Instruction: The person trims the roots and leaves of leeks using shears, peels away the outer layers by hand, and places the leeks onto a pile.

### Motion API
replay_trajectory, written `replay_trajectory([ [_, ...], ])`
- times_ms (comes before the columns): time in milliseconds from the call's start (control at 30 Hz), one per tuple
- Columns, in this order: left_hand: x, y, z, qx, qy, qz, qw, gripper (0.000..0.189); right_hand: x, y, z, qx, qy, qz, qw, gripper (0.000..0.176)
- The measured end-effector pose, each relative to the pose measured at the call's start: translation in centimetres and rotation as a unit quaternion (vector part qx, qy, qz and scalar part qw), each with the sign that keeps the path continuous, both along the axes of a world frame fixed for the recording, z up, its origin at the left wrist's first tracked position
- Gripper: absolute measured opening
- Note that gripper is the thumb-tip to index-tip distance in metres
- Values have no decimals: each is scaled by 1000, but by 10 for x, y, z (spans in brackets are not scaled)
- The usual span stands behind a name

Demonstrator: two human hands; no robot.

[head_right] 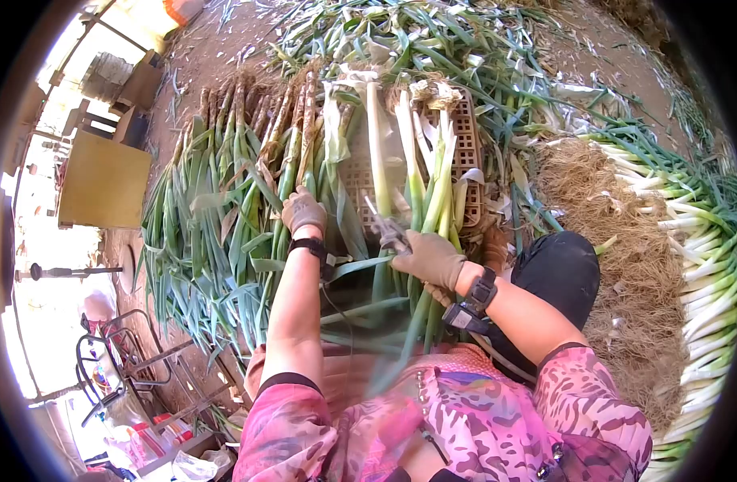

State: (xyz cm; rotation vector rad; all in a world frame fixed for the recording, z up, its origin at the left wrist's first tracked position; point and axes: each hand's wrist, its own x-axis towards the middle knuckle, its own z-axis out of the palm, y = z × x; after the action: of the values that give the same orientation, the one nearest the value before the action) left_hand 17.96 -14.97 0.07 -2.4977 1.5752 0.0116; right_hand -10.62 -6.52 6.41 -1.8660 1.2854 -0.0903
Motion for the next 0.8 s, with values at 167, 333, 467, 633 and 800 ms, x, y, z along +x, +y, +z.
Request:
replay_trajectory([
  [167,3,5,70,3,219,12,976,34,-28,-8,4,-22,-18,-89,996,49],
  [333,12,46,17,-58,674,99,730,25,-16,9,31,22,-124,-49,991,46],
  [467,-8,59,-28,-80,675,117,724,32,-10,35,36,47,-56,34,997,50],
  [633,-34,56,-44,-70,535,103,836,58,-16,21,21,13,-83,-83,993,46],
  [800,-45,51,-16,-56,528,40,847,58,-19,22,43,27,-125,-60,990,44],
])
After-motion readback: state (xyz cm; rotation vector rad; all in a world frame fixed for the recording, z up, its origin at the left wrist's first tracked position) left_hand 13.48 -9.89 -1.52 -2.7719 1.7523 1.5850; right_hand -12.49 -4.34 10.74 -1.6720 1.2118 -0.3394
